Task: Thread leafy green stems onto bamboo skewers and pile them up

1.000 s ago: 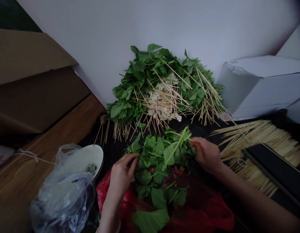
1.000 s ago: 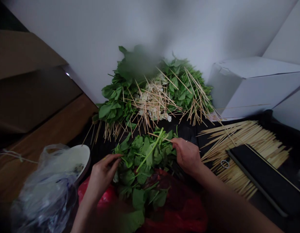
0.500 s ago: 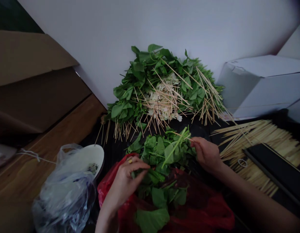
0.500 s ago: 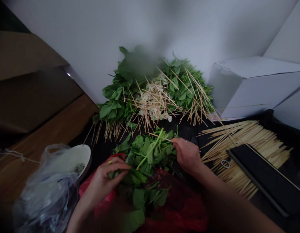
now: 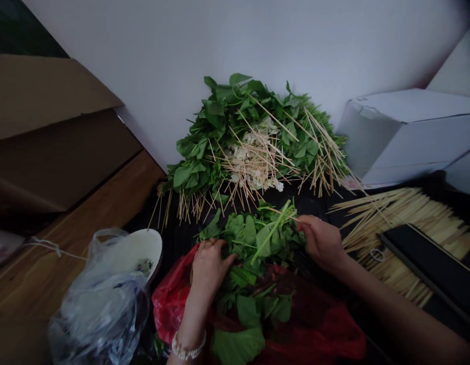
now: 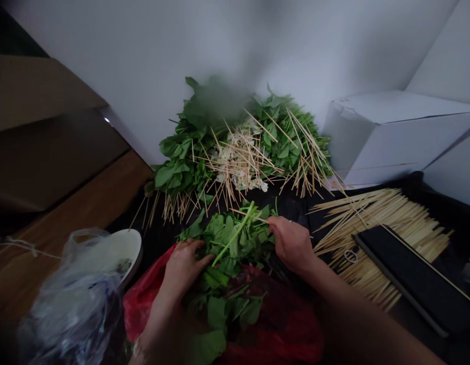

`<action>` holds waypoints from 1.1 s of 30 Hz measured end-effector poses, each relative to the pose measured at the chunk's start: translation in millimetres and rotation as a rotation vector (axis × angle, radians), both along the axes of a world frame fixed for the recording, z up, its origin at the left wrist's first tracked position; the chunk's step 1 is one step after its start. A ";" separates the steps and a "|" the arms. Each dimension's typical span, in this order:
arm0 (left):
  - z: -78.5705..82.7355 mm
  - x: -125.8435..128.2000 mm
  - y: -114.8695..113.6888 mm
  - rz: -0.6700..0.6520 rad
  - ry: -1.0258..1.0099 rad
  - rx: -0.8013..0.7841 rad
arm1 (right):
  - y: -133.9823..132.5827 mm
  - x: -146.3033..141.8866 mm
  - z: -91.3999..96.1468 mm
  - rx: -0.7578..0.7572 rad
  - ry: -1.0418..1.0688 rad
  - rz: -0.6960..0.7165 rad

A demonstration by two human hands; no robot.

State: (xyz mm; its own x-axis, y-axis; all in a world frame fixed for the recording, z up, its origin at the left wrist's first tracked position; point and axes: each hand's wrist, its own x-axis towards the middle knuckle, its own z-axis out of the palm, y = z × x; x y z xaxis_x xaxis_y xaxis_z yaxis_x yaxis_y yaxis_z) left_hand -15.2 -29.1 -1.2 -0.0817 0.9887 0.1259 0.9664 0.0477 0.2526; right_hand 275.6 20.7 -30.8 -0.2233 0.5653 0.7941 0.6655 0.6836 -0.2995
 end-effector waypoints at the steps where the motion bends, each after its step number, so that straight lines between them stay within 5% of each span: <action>1: -2.4 2.2 1.9 0.000 -0.005 -0.006 | 0.2 0.0 0.2 0.006 -0.001 -0.002; 8: 14.9 8.1 -0.3 0.025 -0.508 0.253 | -0.3 0.4 4.4 0.012 0.009 -0.011; 12: 37.2 5.0 -12.7 -0.337 -0.633 0.069 | 0.6 2.4 6.9 -0.015 0.037 -0.028; 14: 41.0 -1.8 -14.8 -0.396 -0.710 -0.001 | 1.1 3.2 7.2 -0.025 0.047 -0.040; 18: 27.7 -15.5 -6.7 -0.112 -0.749 0.099 | 0.9 3.2 6.4 -0.021 0.048 -0.043; 21: 8.1 -14.0 1.8 0.000 -0.458 0.094 | 0.4 2.5 6.3 -0.014 0.043 -0.036; 26: -17.7 0.1 8.8 -0.049 -0.113 0.002 | 0.4 2.4 7.3 -0.025 0.057 -0.030; 30: -20.5 1.5 12.5 -0.177 -0.274 0.141 | 0.2 2.6 6.6 -0.048 0.069 -0.014; 33: -10.4 0.6 12.0 -0.136 -0.473 0.302 | 0.8 3.1 5.2 -0.068 0.086 -0.014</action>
State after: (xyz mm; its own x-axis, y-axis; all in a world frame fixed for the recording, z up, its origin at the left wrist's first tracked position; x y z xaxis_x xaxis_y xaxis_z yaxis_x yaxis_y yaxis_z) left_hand -14.6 -17.1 -11.6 -0.0723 0.9201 0.3849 0.7371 -0.2107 0.6421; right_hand 278.6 21.5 -25.6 -0.1476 0.6211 0.7697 0.6452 0.6503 -0.4011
